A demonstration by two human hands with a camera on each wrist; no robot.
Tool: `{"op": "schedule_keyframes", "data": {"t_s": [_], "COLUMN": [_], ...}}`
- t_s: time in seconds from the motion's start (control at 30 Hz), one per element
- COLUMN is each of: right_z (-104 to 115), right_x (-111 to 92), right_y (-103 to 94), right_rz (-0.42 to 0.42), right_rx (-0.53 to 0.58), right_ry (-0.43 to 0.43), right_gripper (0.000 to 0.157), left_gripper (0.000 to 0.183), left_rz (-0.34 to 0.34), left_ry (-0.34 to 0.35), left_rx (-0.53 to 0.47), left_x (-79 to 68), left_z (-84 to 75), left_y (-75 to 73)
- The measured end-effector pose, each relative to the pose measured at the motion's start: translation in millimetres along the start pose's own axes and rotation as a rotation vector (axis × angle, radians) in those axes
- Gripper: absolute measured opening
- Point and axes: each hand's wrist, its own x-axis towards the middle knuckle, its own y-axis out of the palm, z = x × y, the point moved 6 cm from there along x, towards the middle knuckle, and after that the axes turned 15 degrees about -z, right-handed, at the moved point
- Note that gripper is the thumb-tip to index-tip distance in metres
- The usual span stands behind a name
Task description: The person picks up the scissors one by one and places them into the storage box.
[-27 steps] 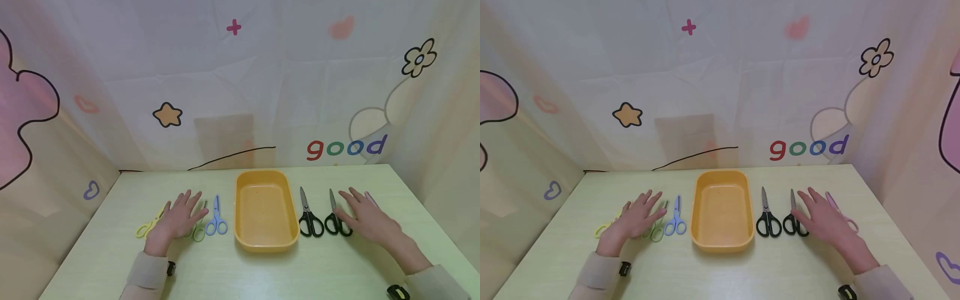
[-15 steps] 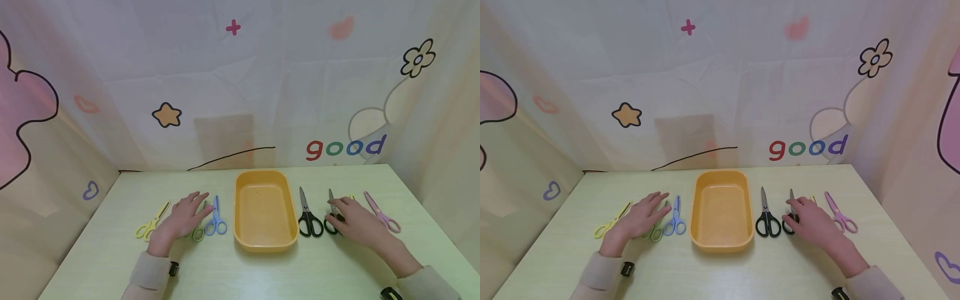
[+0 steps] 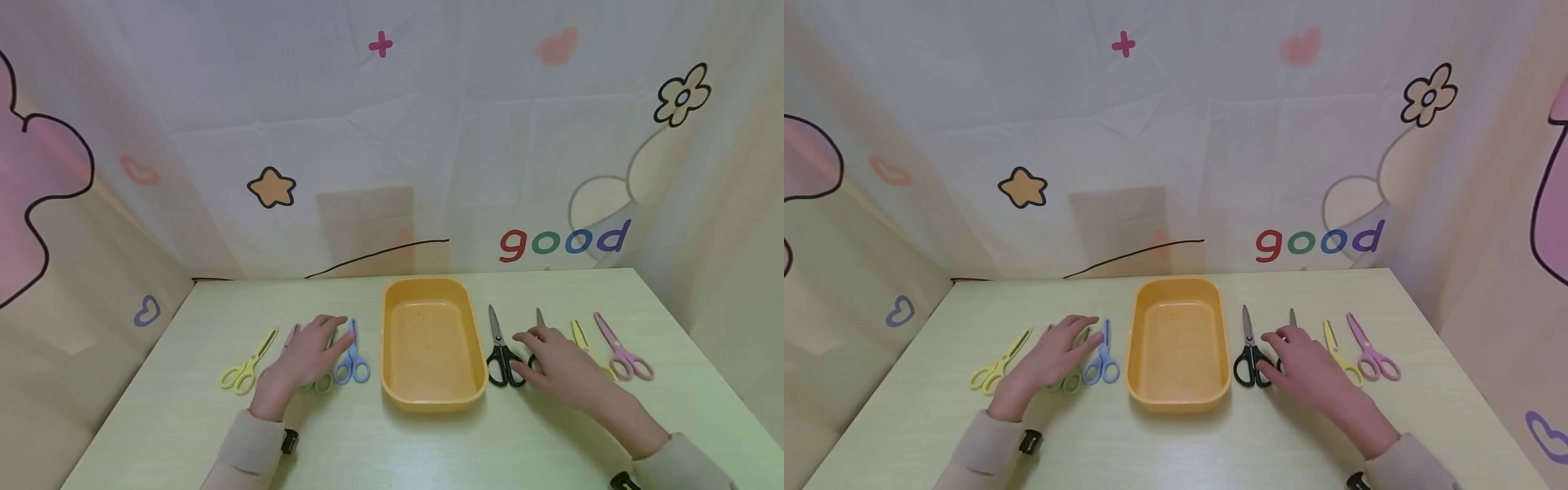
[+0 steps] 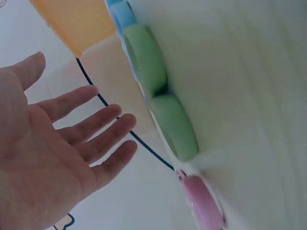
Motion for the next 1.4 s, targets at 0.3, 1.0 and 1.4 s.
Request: {"op": "schedule_keyframes", "data": {"t_s": [0.3, 1.0, 1.4], "right_z": [12, 22, 26], "right_x": [0, 1, 2], "right_y": [11.8, 23.3, 26.8], "right_rz": [0.069, 0.095, 0.164], "right_rx": [-0.003, -0.018, 0.017], "right_ry": [0.027, 0.014, 0.063], "right_gripper": [0.048, 0.053, 0.053], "left_gripper": [0.039, 0.033, 0.037], "left_rz": [-0.096, -0.034, 0.007], "left_ry": [-0.043, -0.242, -0.325], "left_rx": [-0.173, -0.445, -0.572], "left_x": [1.3, 5.3, 7.3], "left_z": [-14.1, -22.7, -26.7], "left_y": [0.4, 15.5, 22.1]}}
